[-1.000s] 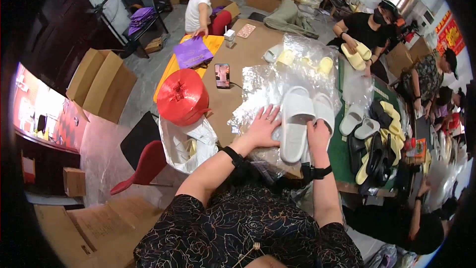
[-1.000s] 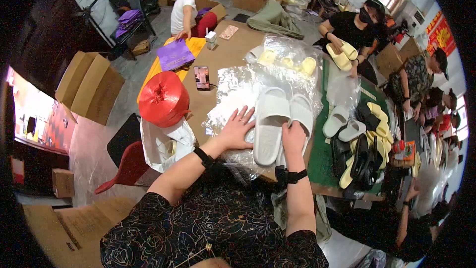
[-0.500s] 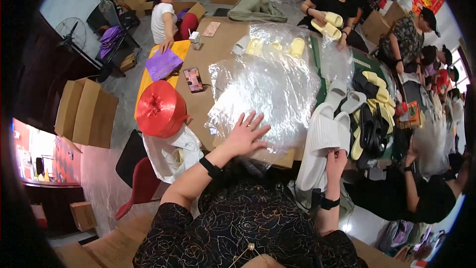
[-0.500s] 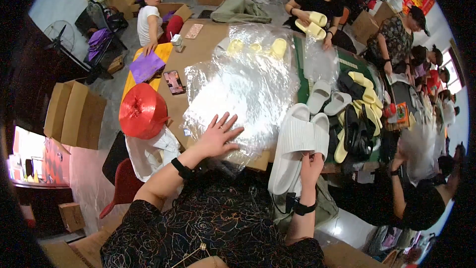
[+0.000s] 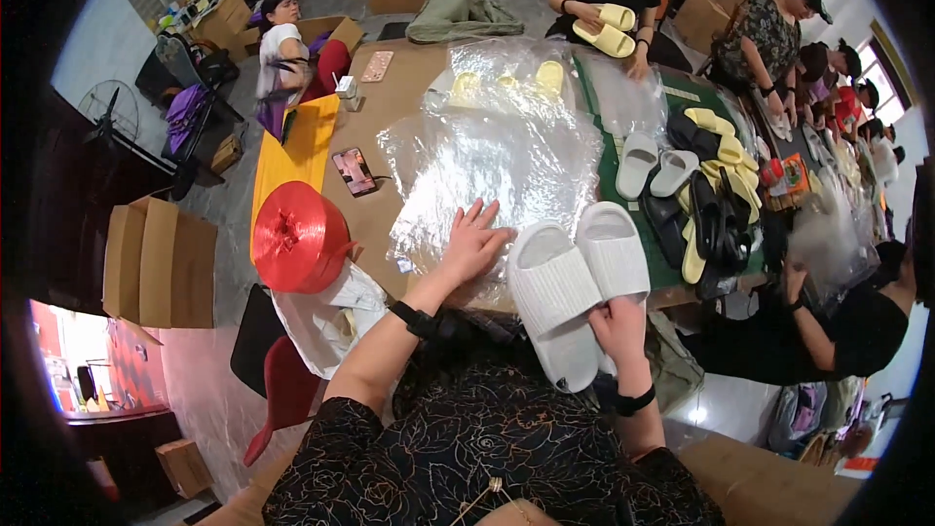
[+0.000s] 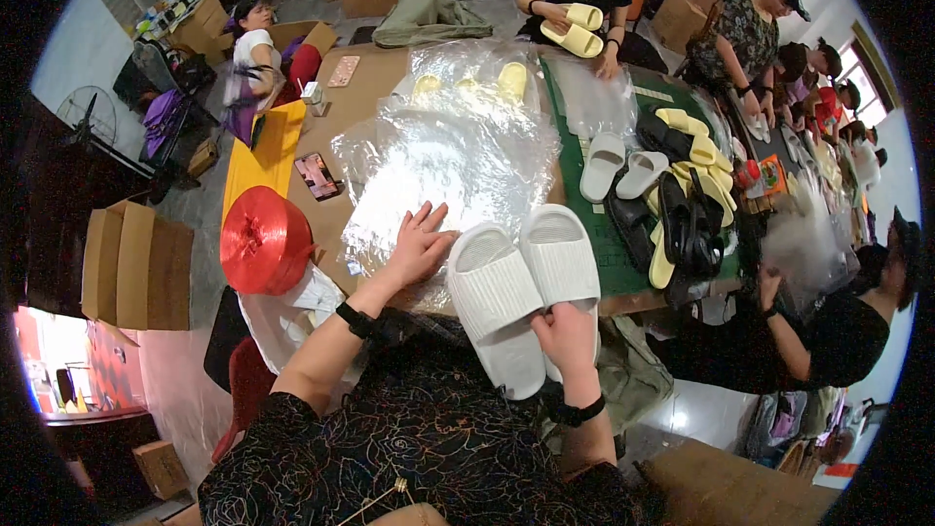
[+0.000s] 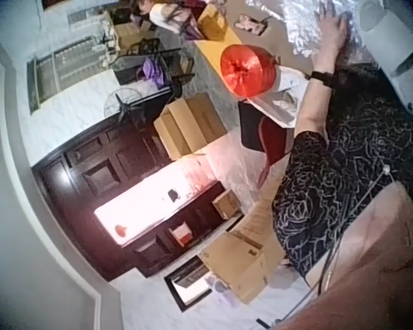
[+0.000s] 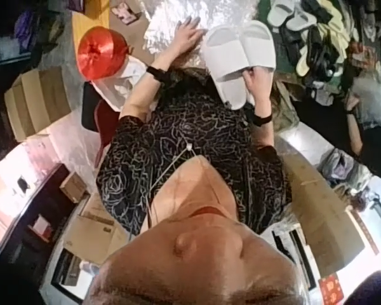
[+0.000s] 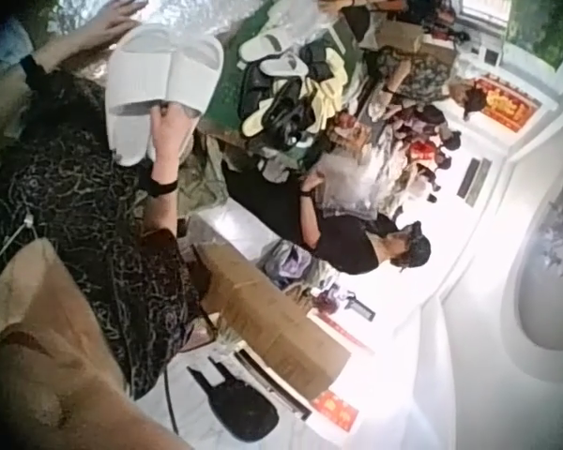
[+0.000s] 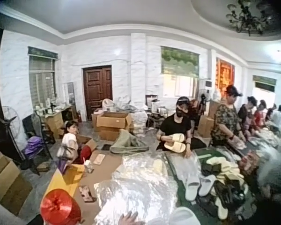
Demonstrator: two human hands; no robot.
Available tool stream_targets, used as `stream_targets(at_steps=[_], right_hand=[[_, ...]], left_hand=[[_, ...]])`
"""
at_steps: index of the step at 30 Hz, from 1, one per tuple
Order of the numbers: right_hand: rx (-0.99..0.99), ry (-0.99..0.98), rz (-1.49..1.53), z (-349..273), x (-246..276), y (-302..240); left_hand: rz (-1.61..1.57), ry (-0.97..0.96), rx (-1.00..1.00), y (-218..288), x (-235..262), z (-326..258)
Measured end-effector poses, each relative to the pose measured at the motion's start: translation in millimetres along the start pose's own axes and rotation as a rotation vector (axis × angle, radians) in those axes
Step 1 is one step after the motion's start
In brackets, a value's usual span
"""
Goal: The worker is packaging several pairs of slippers and sandals into plastic bags for shipment.
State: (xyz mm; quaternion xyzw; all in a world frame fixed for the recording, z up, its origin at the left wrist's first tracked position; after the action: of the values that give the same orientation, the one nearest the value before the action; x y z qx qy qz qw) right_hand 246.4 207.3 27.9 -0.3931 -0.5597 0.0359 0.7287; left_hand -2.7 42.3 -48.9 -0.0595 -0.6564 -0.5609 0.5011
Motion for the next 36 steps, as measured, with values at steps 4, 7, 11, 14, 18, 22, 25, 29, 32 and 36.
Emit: stream_targets(at_steps=[4,7,11,14,18,22,25,29,32,36], right_hand=[[-0.013,0.022,-0.136,-1.1,-17.4,-0.1],[-0.061,0.066,-0.139,3.4,-25.4,-5.1],[-0.065,0.043,-0.153,7.1,-36.6,-3.7],[-0.067,0.045,-0.177,9.9,-40.7,-8.8],[-0.152,-0.003,-0.170,14.0,-40.5,-0.6],[-0.115,0.023,-0.198,9.7,-35.2,2.0],[-0.065,-0.010,-0.246,5.9,-23.5,-11.2],[0.212,-0.110,-0.267,-2.3,-12.6,-36.6],[0.313,-0.197,-0.327,-3.4,-21.5,-41.6],[0.343,-0.204,-0.283,3.1,-22.4,-51.1]], left_hand=[[-0.325,0.049,0.043,-11.6,5.4,2.4],[-0.377,0.020,0.044,-15.5,8.7,0.6],[0.041,-0.131,-0.136,14.3,16.6,-9.4],[0.079,-0.209,-0.163,22.4,16.6,-15.8],[0.194,-0.141,-0.223,20.4,15.8,-20.8],[0.063,-0.048,-0.190,25.4,20.8,-15.7],[-0.168,-0.068,-0.032,20.7,20.6,-13.3],[-0.191,-0.149,0.005,31.7,26.2,-5.3],[-0.174,-0.198,0.020,30.9,24.9,-0.1],[-0.271,-0.253,0.082,26.1,26.8,6.4]])
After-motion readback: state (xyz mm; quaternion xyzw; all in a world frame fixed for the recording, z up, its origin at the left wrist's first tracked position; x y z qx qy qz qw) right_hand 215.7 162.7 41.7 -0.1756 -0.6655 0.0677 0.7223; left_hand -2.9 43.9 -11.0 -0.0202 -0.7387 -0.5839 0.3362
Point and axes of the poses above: each hand's wrist, its own z-axis towards the middle knuckle, its own x-axis out of the back of the hand, y = z × x, the point moved 3 cm from there along z, towards the middle knuckle, and after that the axes turned 1 degree about -x, right-handed, at the moved point
